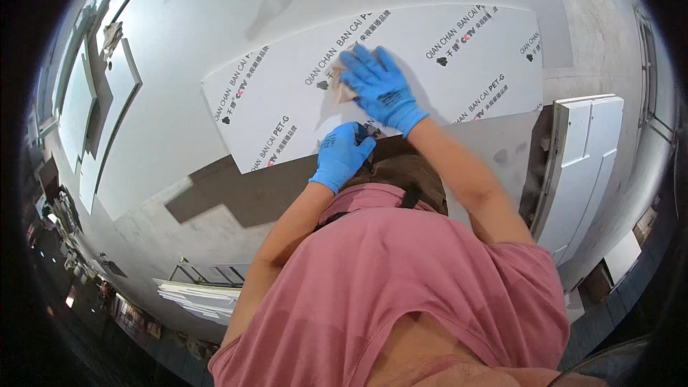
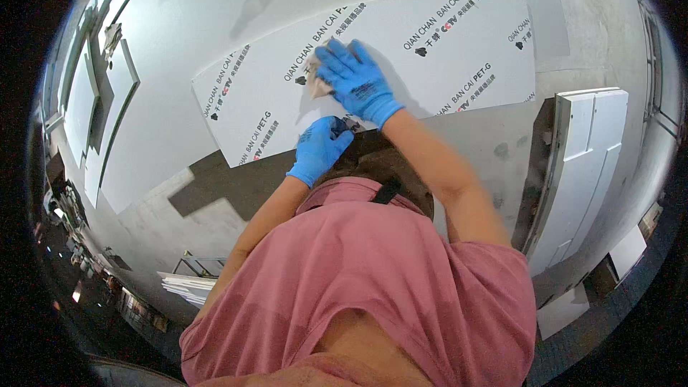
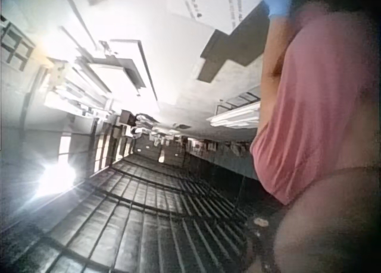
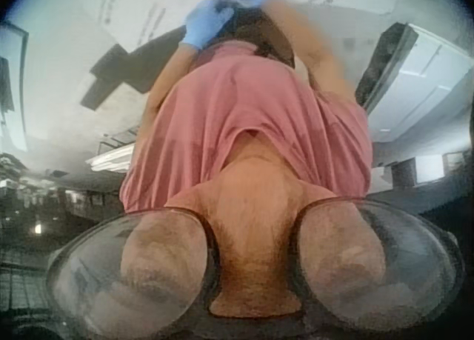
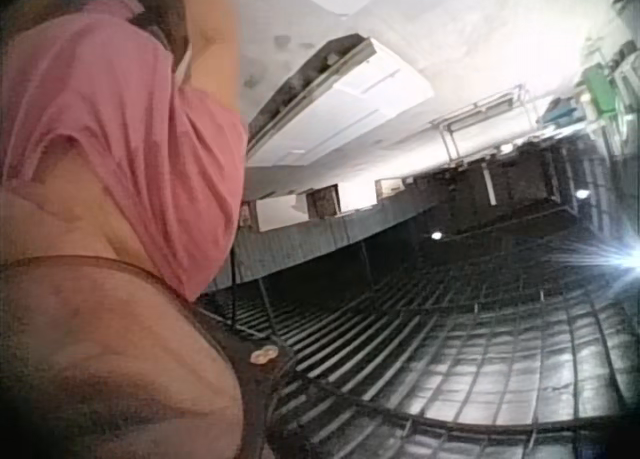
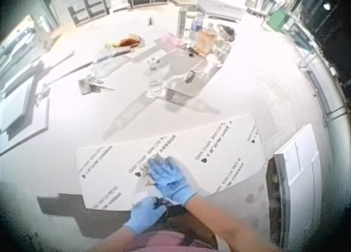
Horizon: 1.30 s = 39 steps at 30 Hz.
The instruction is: The person applies a white adhesive from a tube onto a large white panel using a plastic spreader, then wipes the surface with a cloth. The panel is flipped to reveal printed text on the reverse side, which is also wiped clean.
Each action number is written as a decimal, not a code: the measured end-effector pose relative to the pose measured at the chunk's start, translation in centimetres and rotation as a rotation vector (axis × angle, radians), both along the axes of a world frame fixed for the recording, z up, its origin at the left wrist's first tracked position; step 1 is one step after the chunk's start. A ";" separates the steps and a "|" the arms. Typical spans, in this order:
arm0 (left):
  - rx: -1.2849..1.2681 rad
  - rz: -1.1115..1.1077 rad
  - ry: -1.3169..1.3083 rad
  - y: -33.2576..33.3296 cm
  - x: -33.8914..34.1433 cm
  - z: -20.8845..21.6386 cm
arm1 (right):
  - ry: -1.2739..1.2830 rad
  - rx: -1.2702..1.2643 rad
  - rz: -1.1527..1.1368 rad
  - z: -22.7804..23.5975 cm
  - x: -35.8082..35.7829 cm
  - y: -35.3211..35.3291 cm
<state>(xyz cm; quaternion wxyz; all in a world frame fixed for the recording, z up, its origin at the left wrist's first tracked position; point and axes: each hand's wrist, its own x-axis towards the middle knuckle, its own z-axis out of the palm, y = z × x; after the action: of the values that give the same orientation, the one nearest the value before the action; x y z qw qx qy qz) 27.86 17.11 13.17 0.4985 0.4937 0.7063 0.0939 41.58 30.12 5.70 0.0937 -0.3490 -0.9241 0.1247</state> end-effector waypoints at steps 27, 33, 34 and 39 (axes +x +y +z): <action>0.037 -0.083 0.089 -0.1 -0.6 -2.3 | 0.040 -0.003 -0.178 1.8 5.9 -4.7; 0.002 -0.141 0.176 0.9 0.3 -0.9 | 0.134 0.047 -0.235 -0.4 -4.9 1.4; 0.003 -0.135 0.150 0.8 0.1 -1.0 | 0.072 -0.003 -0.171 0.7 -6.9 2.4; 0.199 -0.057 0.204 4.1 -0.8 -1.7 | 0.052 0.098 -0.099 -1.7 -3.7 5.7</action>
<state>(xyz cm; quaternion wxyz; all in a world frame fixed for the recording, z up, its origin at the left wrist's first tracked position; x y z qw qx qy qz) 27.08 21.17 11.42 0.3753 0.5677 0.7261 0.0986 37.91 35.84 3.98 0.1408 -0.3861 -0.9078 0.0833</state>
